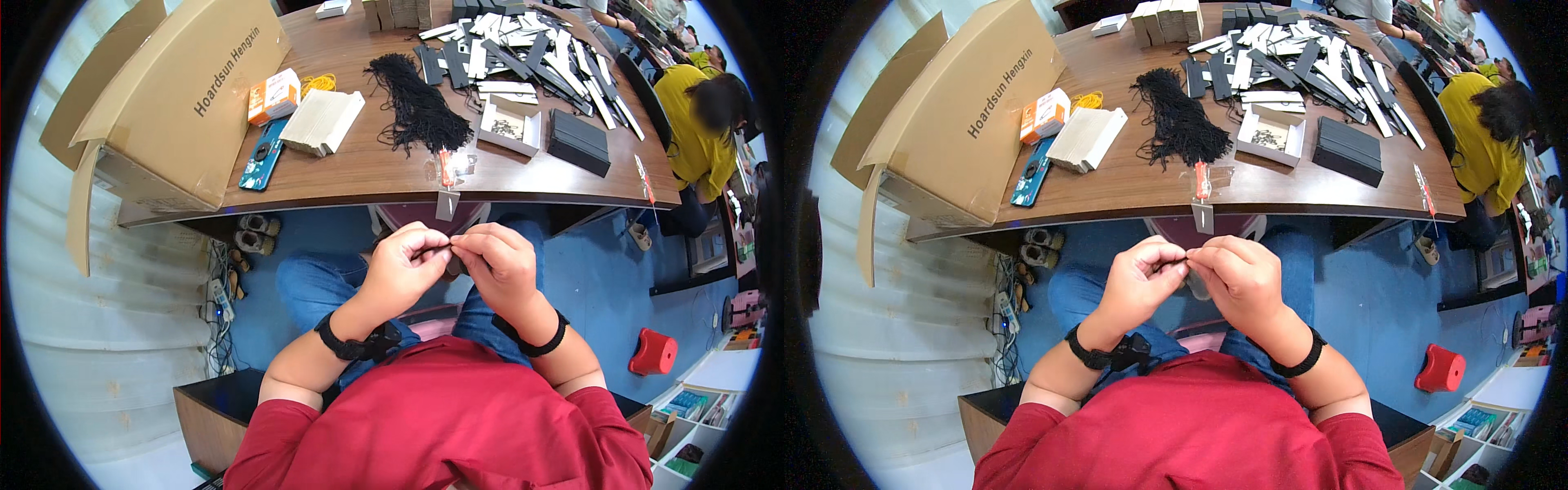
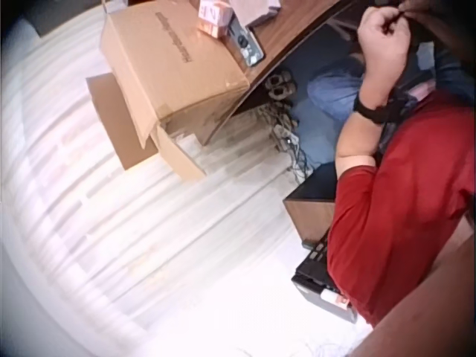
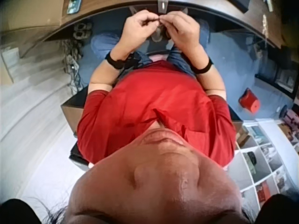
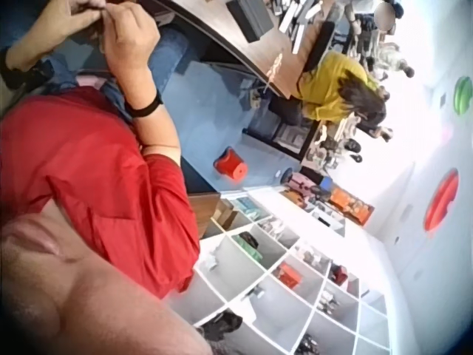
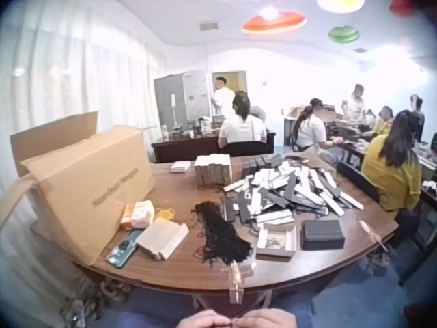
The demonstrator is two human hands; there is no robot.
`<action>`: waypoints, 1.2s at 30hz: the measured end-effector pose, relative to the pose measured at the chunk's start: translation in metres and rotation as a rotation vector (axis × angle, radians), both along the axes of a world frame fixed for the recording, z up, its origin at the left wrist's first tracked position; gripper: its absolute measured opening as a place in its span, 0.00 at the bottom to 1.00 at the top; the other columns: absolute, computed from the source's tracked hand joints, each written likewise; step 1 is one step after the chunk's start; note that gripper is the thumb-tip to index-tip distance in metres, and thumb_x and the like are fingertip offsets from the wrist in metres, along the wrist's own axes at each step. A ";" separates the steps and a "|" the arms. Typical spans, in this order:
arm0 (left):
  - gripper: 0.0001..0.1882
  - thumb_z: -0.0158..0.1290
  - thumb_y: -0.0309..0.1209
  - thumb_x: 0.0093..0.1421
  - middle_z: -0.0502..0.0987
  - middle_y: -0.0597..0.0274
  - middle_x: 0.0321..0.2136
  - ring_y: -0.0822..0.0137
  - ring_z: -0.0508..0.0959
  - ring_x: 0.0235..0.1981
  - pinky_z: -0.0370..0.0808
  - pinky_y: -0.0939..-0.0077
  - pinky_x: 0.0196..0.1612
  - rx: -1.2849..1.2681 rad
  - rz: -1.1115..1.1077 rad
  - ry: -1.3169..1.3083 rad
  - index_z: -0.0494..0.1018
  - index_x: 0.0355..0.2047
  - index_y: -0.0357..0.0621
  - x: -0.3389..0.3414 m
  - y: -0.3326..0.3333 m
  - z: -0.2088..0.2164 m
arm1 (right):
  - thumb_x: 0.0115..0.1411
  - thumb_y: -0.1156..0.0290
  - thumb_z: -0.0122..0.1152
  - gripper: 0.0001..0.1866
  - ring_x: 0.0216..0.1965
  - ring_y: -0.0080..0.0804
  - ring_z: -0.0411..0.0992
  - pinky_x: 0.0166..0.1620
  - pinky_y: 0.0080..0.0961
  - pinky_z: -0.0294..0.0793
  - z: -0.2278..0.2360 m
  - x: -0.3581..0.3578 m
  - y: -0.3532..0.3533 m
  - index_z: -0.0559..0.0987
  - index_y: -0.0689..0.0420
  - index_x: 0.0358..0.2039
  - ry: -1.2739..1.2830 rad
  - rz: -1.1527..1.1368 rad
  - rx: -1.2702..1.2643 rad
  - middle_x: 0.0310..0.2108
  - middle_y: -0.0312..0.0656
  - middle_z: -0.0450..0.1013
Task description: Manually assemble product hanging tags by threading elastic cords through cardstock tags.
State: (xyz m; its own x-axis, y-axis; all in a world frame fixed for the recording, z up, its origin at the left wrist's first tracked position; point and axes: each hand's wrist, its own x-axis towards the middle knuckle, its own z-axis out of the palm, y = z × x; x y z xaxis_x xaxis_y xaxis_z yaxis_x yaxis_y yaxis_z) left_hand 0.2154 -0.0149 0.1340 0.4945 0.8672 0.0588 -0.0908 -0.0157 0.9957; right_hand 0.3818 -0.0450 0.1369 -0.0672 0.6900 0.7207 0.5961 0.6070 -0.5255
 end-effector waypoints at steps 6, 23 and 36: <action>0.04 0.56 0.21 0.54 0.66 0.72 0.27 0.84 0.64 0.26 0.61 0.90 0.26 0.119 -0.092 0.165 0.75 0.31 0.36 -0.009 0.003 0.002 | 0.47 0.77 0.65 0.06 0.24 0.36 0.73 0.27 0.25 0.72 0.005 0.005 -0.008 0.76 0.58 0.26 0.066 0.094 -0.283 0.23 0.42 0.72; 0.07 0.57 0.17 0.49 0.71 0.61 0.22 0.72 0.71 0.21 0.68 0.81 0.22 0.746 0.121 0.251 0.76 0.30 0.37 -0.007 -0.010 -0.016 | 0.60 0.68 0.56 0.07 0.19 0.21 0.61 0.22 0.17 0.60 -0.040 0.018 -0.001 0.75 0.57 0.29 1.426 1.003 -1.530 0.21 0.34 0.67; 0.03 0.52 0.19 0.57 0.70 0.69 0.27 0.80 0.70 0.26 0.69 0.86 0.30 0.161 0.062 -0.051 0.72 0.32 0.36 -0.004 -0.015 -0.033 | 0.60 0.63 0.59 0.11 0.18 0.18 0.60 0.22 0.15 0.58 -0.033 0.000 -0.013 0.73 0.55 0.26 1.178 0.579 -1.230 0.19 0.32 0.66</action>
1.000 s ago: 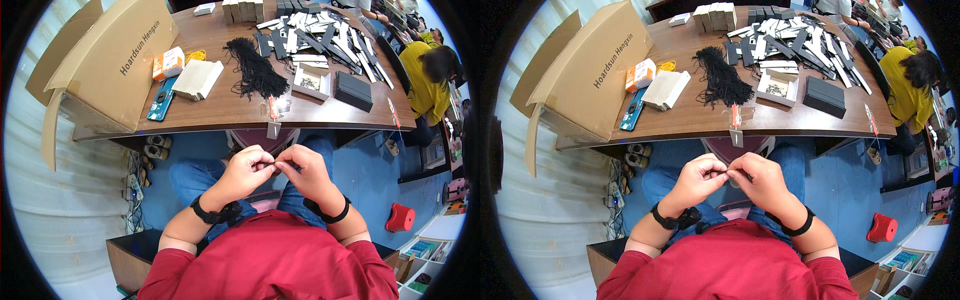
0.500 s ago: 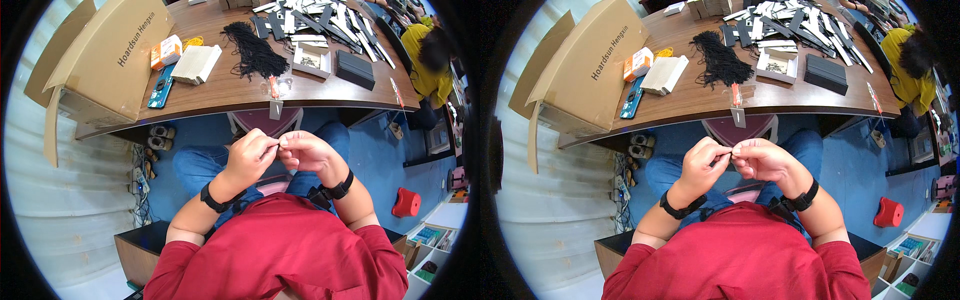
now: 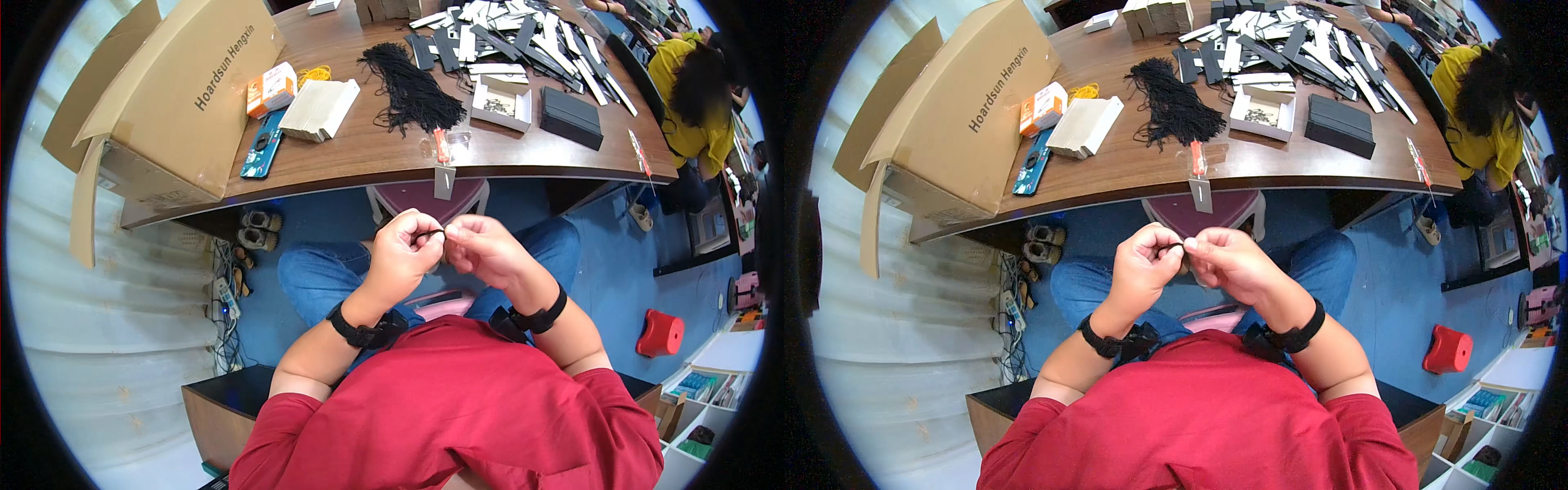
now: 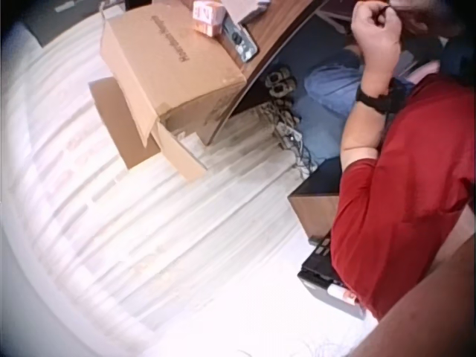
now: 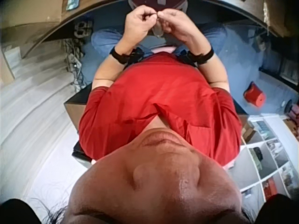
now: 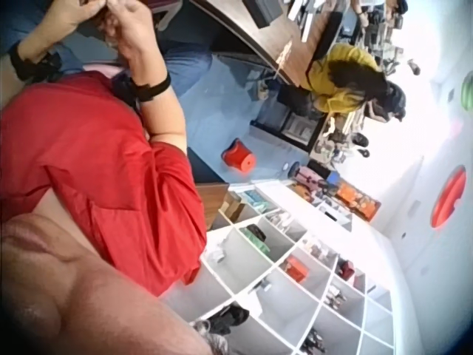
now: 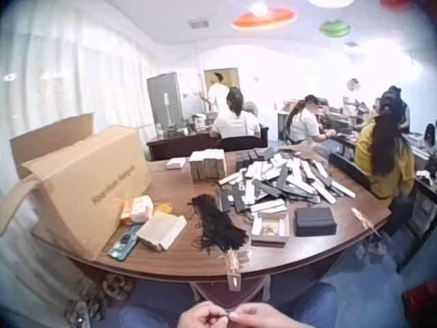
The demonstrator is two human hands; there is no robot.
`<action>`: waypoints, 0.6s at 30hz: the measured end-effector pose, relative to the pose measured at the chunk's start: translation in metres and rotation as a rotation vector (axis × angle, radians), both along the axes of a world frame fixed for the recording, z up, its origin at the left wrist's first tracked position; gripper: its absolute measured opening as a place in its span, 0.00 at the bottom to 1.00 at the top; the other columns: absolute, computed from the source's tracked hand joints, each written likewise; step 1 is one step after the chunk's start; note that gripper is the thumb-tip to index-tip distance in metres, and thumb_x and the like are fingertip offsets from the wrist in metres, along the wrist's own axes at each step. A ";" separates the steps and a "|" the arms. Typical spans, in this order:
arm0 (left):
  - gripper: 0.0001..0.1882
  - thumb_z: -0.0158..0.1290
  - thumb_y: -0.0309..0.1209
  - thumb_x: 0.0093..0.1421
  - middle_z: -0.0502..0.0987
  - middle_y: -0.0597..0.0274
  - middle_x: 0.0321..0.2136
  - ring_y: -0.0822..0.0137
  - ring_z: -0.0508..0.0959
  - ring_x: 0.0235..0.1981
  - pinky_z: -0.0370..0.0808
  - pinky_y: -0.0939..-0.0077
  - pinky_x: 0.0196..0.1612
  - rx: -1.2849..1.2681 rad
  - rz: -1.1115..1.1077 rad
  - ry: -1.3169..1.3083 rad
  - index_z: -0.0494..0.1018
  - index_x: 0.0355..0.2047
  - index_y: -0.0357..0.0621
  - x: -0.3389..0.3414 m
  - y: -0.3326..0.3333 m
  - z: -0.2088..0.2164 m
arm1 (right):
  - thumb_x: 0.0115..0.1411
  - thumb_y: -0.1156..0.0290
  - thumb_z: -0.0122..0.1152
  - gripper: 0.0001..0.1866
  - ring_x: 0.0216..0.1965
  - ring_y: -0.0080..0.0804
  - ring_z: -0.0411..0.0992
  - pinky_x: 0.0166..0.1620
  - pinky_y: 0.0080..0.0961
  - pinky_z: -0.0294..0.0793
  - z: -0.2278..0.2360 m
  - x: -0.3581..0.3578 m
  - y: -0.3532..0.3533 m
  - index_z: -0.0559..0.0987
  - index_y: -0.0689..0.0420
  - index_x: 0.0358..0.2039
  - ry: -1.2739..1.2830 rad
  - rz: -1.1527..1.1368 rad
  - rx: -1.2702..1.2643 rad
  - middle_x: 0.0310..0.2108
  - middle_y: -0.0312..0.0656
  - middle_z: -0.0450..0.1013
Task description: Manually assemble product hanging tags by threading elastic cords through cardstock tags.
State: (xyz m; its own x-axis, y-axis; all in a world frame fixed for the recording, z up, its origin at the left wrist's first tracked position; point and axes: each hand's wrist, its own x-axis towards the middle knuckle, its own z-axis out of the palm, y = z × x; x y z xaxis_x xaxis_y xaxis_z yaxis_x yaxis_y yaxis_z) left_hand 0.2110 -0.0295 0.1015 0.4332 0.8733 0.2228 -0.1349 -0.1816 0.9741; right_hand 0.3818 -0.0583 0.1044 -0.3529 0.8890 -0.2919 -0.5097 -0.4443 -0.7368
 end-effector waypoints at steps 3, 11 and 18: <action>0.02 0.52 0.22 0.59 0.73 0.67 0.25 0.79 0.72 0.23 0.72 0.85 0.27 -0.275 0.006 -0.090 0.72 0.32 0.37 0.001 0.003 -0.001 | 0.56 0.70 0.63 0.07 0.23 0.17 0.67 0.25 0.14 0.65 0.011 -0.005 -0.005 0.76 0.59 0.29 -0.488 -0.301 0.372 0.23 0.33 0.71; 0.03 0.54 0.24 0.58 0.74 0.67 0.24 0.79 0.71 0.22 0.69 0.86 0.24 -0.318 -0.020 -0.121 0.72 0.33 0.38 0.004 0.003 0.003 | 0.51 0.77 0.64 0.04 0.25 0.19 0.70 0.26 0.16 0.67 0.021 -0.011 -0.012 0.77 0.60 0.27 -0.980 -0.457 0.782 0.24 0.37 0.72; 0.03 0.53 0.26 0.59 0.68 0.72 0.17 0.83 0.59 0.14 0.55 0.89 0.16 -0.741 -0.240 -0.329 0.73 0.31 0.40 0.000 0.012 0.011 | 0.57 0.78 0.59 0.03 0.28 0.13 0.68 0.30 0.12 0.68 0.018 -0.009 -0.006 0.74 0.61 0.32 -0.351 -0.291 0.314 0.27 0.31 0.71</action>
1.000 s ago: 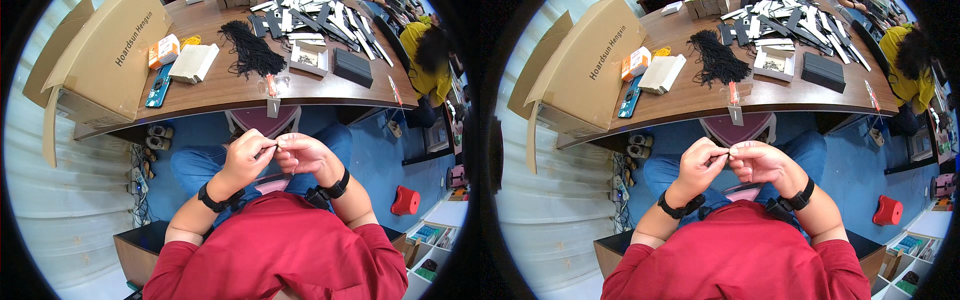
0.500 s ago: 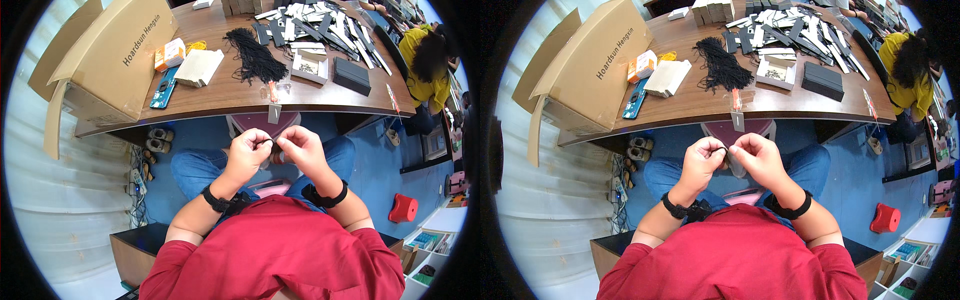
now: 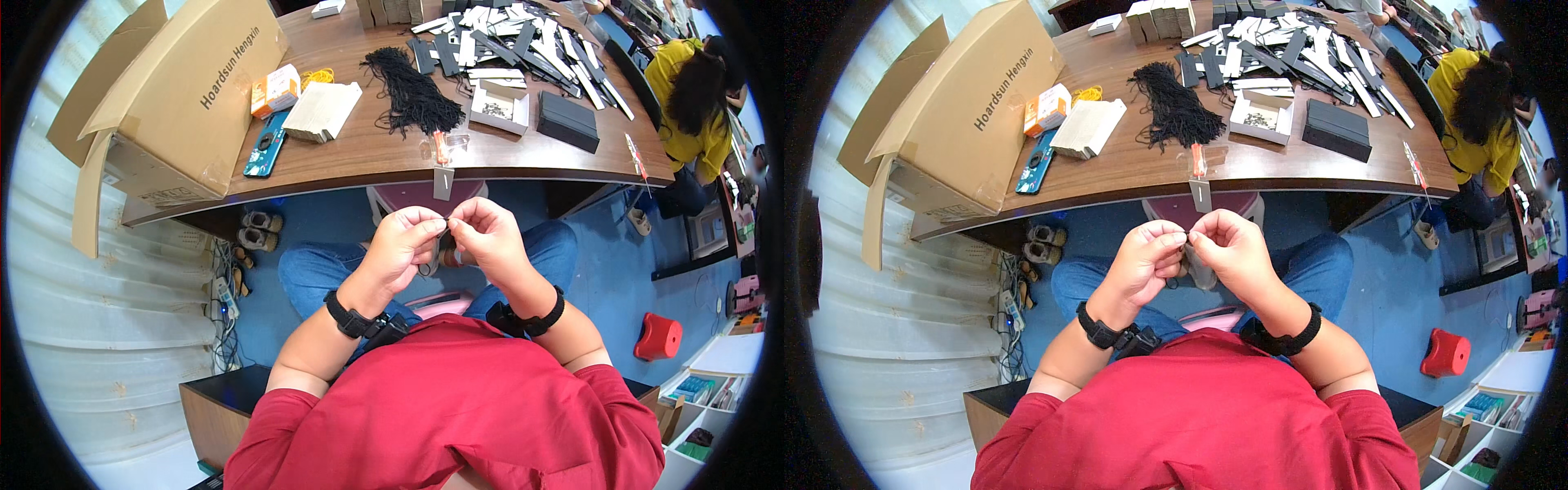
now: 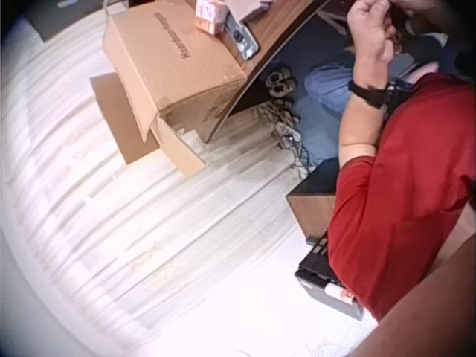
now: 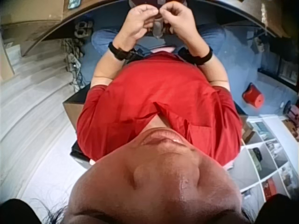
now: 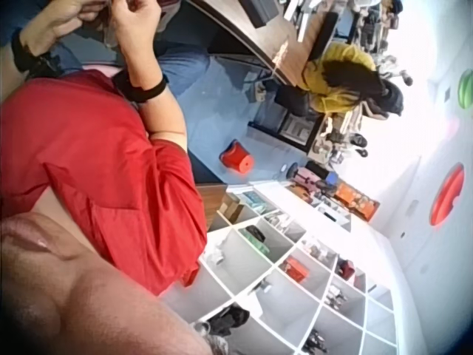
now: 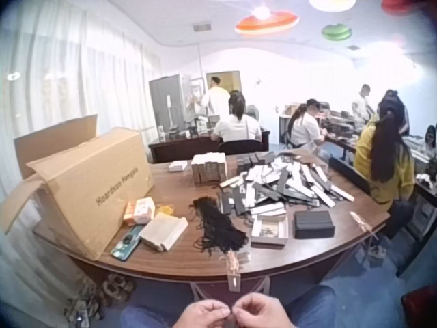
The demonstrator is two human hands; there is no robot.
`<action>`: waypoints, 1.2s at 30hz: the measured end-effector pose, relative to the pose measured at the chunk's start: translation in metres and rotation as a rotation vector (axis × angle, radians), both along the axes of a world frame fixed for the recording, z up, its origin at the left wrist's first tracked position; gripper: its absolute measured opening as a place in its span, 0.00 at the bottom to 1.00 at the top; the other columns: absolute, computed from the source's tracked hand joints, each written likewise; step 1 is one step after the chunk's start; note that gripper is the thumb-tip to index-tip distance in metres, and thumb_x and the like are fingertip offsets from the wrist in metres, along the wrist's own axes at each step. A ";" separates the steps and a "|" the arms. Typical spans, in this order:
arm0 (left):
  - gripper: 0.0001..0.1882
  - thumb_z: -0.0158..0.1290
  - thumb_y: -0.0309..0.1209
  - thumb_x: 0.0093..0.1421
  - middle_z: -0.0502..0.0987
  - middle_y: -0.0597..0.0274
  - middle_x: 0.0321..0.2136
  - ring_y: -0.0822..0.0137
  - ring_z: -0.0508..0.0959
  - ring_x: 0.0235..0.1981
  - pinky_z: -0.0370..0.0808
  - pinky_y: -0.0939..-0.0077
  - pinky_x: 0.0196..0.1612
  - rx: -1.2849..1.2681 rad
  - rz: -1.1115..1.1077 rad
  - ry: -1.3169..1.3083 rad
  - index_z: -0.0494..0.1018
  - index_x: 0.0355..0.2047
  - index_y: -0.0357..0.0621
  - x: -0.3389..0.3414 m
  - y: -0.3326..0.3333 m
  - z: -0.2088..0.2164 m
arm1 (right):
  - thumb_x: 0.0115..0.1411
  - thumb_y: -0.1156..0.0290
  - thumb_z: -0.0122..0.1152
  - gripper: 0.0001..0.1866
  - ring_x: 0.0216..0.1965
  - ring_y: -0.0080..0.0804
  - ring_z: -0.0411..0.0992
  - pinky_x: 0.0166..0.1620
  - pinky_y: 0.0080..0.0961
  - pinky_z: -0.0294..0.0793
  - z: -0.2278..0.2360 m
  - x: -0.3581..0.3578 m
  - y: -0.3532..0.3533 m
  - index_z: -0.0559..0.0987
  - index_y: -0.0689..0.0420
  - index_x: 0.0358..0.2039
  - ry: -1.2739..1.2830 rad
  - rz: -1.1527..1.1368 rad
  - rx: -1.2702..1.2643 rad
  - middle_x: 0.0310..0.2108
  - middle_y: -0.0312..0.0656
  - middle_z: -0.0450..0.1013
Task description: Manually assemble product hanging tags by threading elastic cords through cardstock tags.
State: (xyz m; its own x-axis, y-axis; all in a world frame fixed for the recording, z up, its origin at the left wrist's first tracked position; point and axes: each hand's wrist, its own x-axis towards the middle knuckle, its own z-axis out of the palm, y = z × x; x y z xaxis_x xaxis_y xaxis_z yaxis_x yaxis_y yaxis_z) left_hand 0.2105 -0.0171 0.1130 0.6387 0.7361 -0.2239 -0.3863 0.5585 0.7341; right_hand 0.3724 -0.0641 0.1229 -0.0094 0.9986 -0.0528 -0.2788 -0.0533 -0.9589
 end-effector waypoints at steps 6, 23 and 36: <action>0.04 0.51 0.27 0.60 0.63 0.75 0.15 0.83 0.56 0.13 0.54 0.88 0.17 -0.105 -0.041 -0.074 0.73 0.31 0.40 0.002 0.001 0.008 | 0.53 0.82 0.60 0.05 0.27 0.19 0.70 0.29 0.15 0.69 0.007 -0.005 -0.005 0.75 0.61 0.31 -0.567 -0.285 0.420 0.28 0.36 0.73; 0.04 0.54 0.27 0.59 0.71 0.73 0.20 0.85 0.62 0.16 0.55 0.90 0.17 0.082 0.092 0.091 0.76 0.31 0.40 0.008 -0.001 0.015 | 0.47 0.81 0.64 0.09 0.30 0.37 0.75 0.33 0.25 0.74 0.015 0.012 0.006 0.78 0.62 0.31 -0.866 -0.253 0.723 0.28 0.45 0.75; 0.02 0.55 0.24 0.57 0.71 0.71 0.18 0.84 0.60 0.13 0.53 0.87 0.15 0.239 0.279 0.222 0.76 0.28 0.38 0.015 -0.010 0.021 | 0.45 0.78 0.66 0.08 0.28 0.37 0.76 0.31 0.26 0.76 0.012 0.003 0.006 0.78 0.59 0.28 -0.961 -0.421 0.797 0.26 0.43 0.75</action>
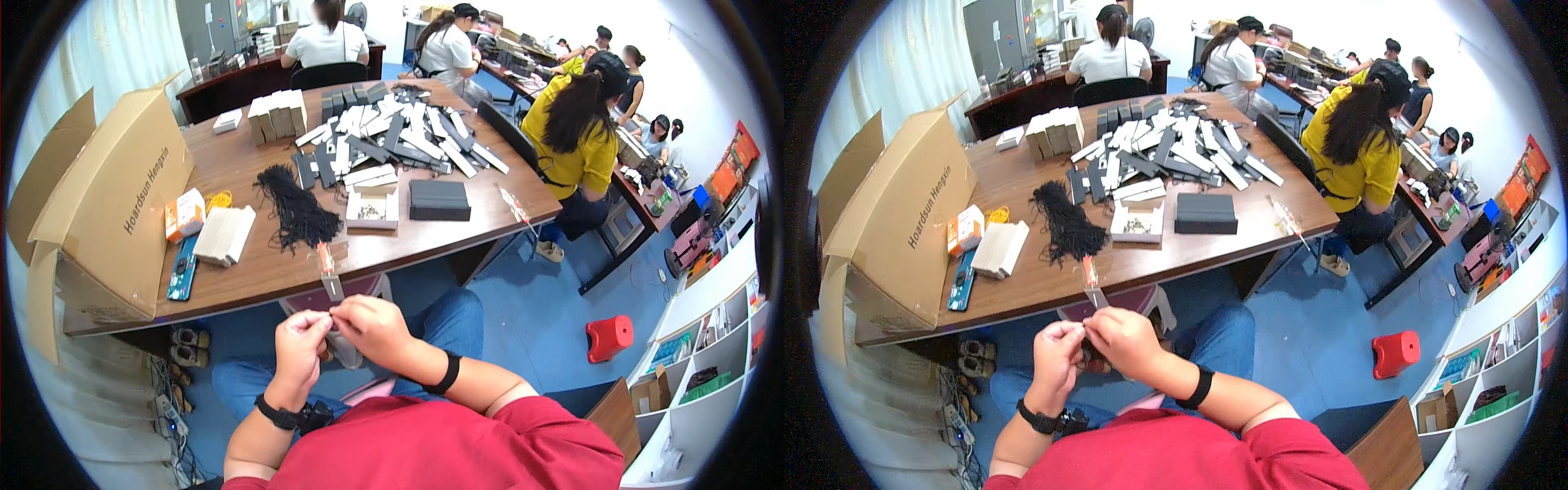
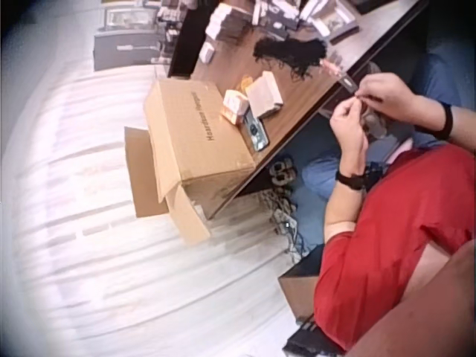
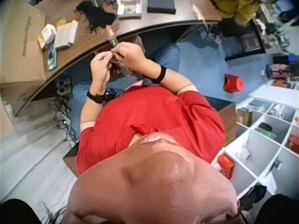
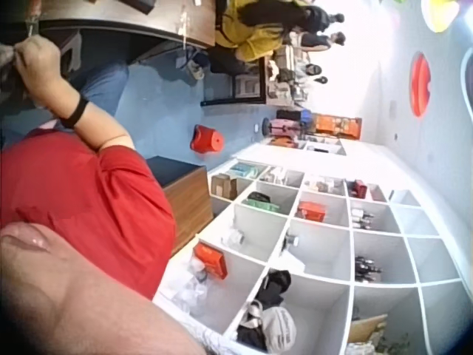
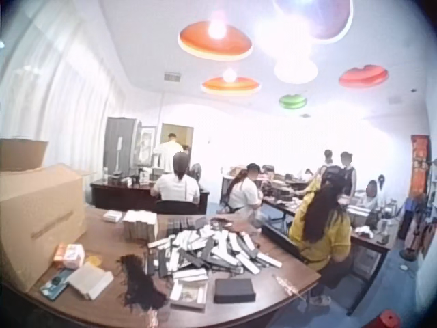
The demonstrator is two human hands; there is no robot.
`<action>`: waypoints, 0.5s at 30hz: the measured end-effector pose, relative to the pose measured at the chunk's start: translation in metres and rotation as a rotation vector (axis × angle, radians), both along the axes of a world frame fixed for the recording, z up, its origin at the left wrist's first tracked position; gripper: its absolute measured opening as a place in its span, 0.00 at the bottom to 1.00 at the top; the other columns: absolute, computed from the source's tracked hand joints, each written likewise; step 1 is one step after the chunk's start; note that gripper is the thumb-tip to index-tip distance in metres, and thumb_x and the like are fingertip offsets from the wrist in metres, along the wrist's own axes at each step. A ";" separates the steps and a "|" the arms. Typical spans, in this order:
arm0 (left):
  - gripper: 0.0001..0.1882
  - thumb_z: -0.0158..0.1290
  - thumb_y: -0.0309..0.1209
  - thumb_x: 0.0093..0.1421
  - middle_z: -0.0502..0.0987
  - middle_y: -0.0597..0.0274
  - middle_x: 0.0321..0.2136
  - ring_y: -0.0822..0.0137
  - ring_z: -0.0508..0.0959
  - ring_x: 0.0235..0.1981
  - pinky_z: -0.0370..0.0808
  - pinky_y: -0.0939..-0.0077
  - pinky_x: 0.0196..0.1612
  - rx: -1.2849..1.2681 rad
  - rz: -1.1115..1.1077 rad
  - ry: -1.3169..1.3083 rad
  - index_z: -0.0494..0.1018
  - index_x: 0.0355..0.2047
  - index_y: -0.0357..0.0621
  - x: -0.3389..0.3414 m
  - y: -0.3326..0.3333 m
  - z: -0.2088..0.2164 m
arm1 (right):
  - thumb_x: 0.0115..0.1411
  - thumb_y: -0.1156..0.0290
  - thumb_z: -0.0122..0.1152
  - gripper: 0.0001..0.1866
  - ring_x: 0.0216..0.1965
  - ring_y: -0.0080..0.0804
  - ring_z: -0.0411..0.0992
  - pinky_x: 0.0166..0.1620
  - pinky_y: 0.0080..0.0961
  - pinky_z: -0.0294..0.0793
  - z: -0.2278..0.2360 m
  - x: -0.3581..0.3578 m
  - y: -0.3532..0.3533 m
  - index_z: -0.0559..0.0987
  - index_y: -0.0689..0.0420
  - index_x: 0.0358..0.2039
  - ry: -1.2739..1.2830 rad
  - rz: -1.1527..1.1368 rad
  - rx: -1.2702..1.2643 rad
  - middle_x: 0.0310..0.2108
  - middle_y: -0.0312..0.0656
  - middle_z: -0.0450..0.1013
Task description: Manually assemble product hanging tags by threading elastic cords through cardstock tags.
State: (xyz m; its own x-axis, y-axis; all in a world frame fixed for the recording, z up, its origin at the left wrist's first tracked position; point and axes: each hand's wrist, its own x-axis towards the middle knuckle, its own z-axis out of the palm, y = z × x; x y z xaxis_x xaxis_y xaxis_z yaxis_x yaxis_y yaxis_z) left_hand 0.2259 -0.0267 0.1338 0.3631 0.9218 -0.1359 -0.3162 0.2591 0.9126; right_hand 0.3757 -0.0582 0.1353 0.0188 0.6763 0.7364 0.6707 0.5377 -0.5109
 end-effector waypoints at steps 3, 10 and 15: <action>0.03 0.54 0.24 0.57 0.72 0.69 0.19 0.83 0.63 0.14 0.57 0.88 0.16 -0.008 -0.022 0.069 0.76 0.28 0.38 -0.001 0.002 -0.005 | 0.43 0.78 0.64 0.07 0.26 0.37 0.74 0.29 0.28 0.75 0.000 0.000 0.003 0.75 0.57 0.24 -0.074 -0.036 0.007 0.23 0.40 0.73; 0.05 0.54 0.25 0.57 0.74 0.67 0.23 0.79 0.70 0.25 0.67 0.83 0.28 0.289 -0.064 0.297 0.77 0.29 0.36 -0.016 0.007 -0.006 | 0.43 0.74 0.63 0.05 0.22 0.38 0.72 0.25 0.32 0.72 0.011 -0.003 0.003 0.74 0.54 0.20 -0.159 -0.005 -0.019 0.20 0.39 0.70; 0.05 0.52 0.27 0.59 0.73 0.68 0.21 0.80 0.71 0.18 0.70 0.85 0.19 0.397 -0.011 0.317 0.74 0.29 0.38 -0.018 0.005 -0.006 | 0.42 0.79 0.64 0.07 0.21 0.36 0.72 0.24 0.27 0.72 0.016 -0.006 0.000 0.75 0.55 0.22 -0.121 -0.015 0.055 0.21 0.39 0.71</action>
